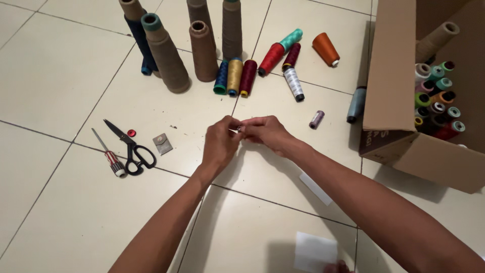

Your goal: The person organizes sewing supplies on a tiled floor, handling spools of thread and small metal parts. They place a large dark spool into a cardboard box, then pick up and inspect small red and silver metal components. Finally, they use a white tissue to wipe a small metal object.

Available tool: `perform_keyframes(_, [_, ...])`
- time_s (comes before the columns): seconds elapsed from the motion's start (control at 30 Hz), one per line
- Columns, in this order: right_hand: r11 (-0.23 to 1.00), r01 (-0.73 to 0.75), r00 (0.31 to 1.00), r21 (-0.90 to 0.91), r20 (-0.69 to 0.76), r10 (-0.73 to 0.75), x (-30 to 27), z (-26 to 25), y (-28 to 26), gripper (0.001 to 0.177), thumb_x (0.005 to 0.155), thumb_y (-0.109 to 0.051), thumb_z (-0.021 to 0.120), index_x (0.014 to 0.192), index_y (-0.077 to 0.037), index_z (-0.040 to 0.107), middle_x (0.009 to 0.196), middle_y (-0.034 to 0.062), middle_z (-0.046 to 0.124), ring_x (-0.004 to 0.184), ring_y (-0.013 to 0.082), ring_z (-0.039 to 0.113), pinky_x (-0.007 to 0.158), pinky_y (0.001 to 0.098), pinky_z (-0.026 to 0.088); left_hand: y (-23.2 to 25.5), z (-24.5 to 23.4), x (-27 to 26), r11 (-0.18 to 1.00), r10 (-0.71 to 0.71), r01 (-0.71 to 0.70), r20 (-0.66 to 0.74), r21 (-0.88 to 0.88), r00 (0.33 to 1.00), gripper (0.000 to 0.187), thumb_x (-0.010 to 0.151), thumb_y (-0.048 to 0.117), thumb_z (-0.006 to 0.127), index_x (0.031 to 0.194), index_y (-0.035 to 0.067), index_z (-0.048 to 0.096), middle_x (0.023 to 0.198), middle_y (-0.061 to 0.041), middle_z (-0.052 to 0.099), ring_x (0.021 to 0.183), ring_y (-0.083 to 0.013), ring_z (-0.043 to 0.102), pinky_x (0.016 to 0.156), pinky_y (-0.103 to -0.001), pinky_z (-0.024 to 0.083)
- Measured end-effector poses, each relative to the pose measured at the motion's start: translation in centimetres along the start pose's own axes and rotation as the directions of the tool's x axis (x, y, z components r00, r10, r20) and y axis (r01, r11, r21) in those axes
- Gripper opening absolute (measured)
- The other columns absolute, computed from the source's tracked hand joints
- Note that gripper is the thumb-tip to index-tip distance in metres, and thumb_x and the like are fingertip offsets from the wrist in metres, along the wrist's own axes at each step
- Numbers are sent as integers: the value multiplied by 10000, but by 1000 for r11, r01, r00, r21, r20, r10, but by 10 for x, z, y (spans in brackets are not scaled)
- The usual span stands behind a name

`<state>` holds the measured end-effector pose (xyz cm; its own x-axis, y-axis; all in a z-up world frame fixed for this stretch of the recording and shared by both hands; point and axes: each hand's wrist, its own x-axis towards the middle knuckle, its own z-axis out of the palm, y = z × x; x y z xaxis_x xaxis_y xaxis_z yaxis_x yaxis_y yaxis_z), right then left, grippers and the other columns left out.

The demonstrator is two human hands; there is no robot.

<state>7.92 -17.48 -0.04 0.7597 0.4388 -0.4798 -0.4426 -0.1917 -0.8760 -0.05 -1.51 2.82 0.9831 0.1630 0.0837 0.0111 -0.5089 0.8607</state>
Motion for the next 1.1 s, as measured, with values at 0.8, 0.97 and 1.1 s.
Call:
perform_keyframes(0.8, [958,240,969,-155,106,-225,-5,3,-25,276,900,-95,683,1156,5,705,990,68,744,860,126,724,816,286,636,17,-22,5,948,283,-274,-32,164,959,279,731,44,868,914,-15,666,900,-169,730,791,-291,737,689,-383,595])
perform_keyframes(0.97, [890,362,931,-277,56,-361,-13,6,-30,284,845,-74,708,1122,-14,726,973,28,768,858,90,738,788,258,624,18,-22,7,917,344,-327,-40,227,938,278,726,36,865,903,-21,657,892,-184,725,796,-329,723,688,-420,576])
perform_keyframes(1.1, [721,455,857,-523,38,-514,-19,5,-35,290,822,-74,775,1109,-39,757,937,43,754,833,90,688,766,263,592,17,-24,11,959,278,-274,-47,74,959,283,745,40,845,963,-17,675,905,-147,741,803,-252,746,708,-363,601])
